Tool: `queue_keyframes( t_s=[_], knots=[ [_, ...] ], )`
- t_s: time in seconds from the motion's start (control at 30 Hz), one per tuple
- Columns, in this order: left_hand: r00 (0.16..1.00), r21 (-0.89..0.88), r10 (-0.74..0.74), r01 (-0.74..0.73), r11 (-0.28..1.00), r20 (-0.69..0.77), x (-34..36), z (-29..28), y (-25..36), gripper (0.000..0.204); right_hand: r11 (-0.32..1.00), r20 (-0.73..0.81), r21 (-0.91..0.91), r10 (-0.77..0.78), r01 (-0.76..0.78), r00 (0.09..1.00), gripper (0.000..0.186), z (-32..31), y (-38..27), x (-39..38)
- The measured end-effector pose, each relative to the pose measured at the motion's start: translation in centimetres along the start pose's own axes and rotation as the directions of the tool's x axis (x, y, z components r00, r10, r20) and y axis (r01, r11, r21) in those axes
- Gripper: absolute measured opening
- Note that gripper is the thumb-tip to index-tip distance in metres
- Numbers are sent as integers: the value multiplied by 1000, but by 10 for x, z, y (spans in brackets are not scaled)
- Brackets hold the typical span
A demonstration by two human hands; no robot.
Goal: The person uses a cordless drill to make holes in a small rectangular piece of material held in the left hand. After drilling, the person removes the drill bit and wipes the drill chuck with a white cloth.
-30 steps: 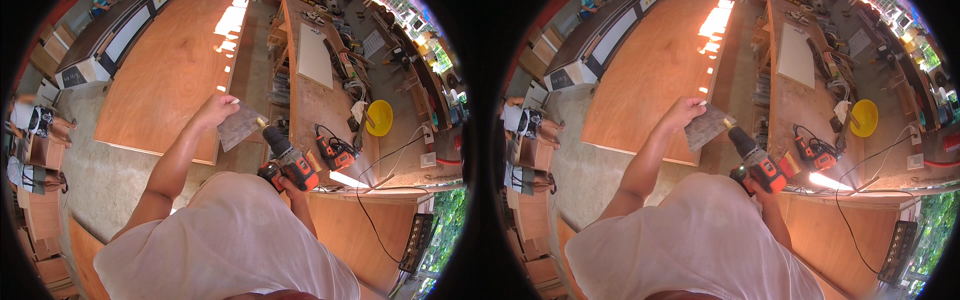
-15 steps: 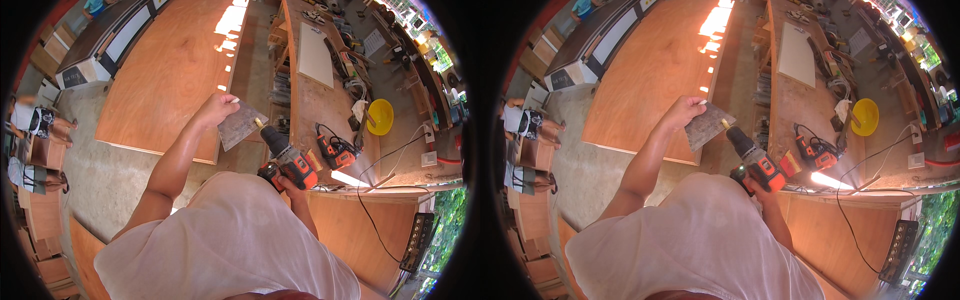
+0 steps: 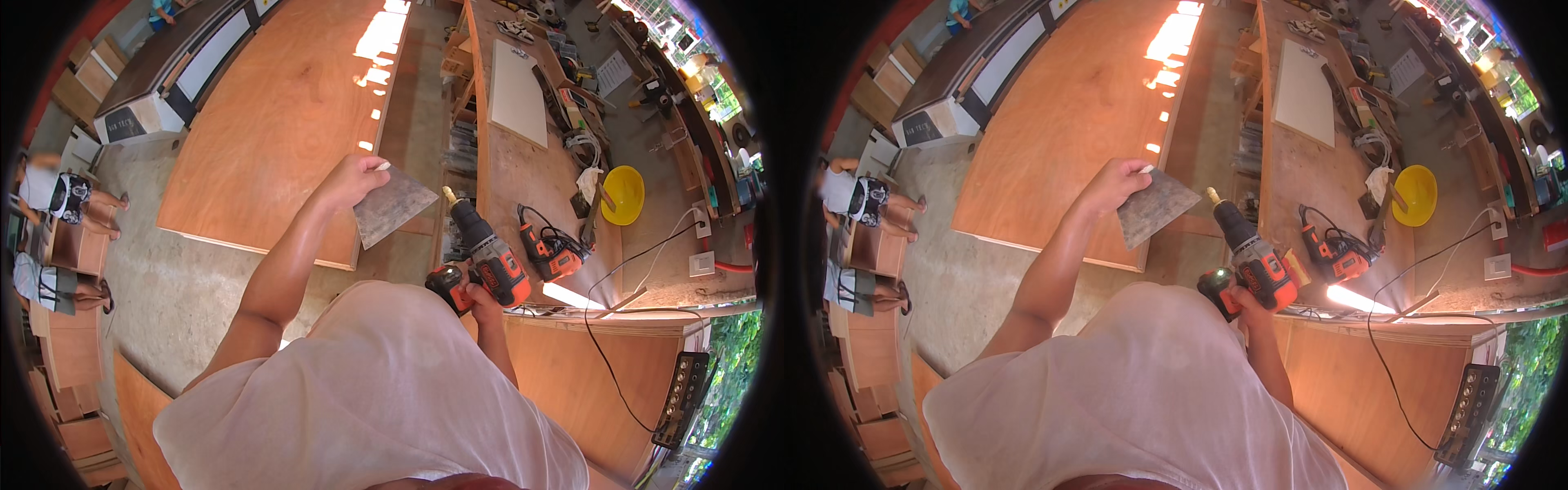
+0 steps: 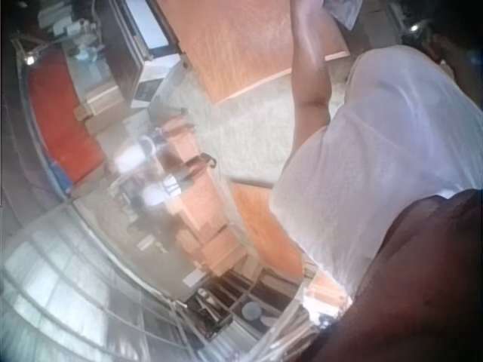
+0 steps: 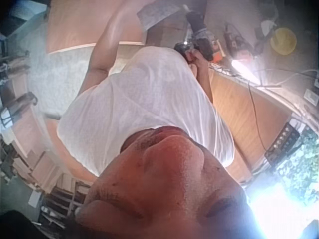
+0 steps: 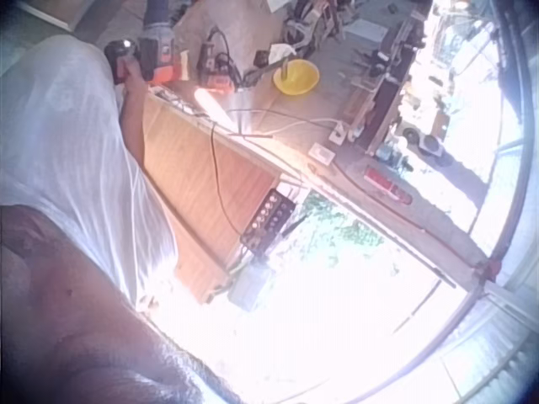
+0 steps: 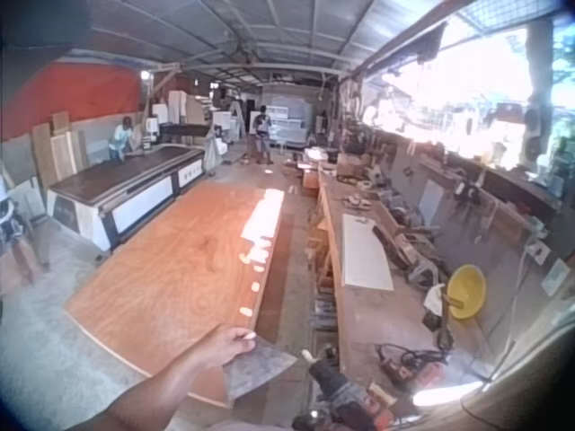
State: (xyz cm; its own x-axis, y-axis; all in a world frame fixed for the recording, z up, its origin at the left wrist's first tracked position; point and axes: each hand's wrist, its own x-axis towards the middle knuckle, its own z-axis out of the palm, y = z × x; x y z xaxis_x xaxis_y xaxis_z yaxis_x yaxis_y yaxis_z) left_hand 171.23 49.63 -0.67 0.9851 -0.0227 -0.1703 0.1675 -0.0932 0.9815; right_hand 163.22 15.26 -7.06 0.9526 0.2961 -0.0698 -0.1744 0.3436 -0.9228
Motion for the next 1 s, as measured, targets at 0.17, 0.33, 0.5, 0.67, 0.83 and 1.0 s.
queue_keyframes(
  t_s=[0.17, 0.33, 0.5, 0.67, 0.83, 1.0],
  knots=[
    [998, -60, 57, -58, 997, -9, -2, -3, -9, 20, 999, 23, -44, -21, 22, 1000, 48, 2, -5, -2],
    [988, 9, 149, -149, 989, -47, -3, 0, -15, 14, 999, 25, -1, -49, 50, 998, 45, 0, -3, -5],
    [980, -188, 177, -192, 963, -95, -1, 10, -33, 14, 996, 8, -72, -50, 50, 999, 52, -1, -5, -2],
    [993, -582, -56, -16, 813, -106, -2, 17, -41, 14, 997, -41, -61, -41, 39, 998, 58, 14, -15, 1],
    [975, -762, -210, 80, 642, -74, -8, 16, -35, 12, 997, -54, -21, -77, 76, 996, 58, 12, -5, -2],
    [988, -961, 70, 115, 250, 136, -8, 2, -57, 25, 997, -37, 5, -75, 75, 997, 58, 4, 1, -8]
  ],
)
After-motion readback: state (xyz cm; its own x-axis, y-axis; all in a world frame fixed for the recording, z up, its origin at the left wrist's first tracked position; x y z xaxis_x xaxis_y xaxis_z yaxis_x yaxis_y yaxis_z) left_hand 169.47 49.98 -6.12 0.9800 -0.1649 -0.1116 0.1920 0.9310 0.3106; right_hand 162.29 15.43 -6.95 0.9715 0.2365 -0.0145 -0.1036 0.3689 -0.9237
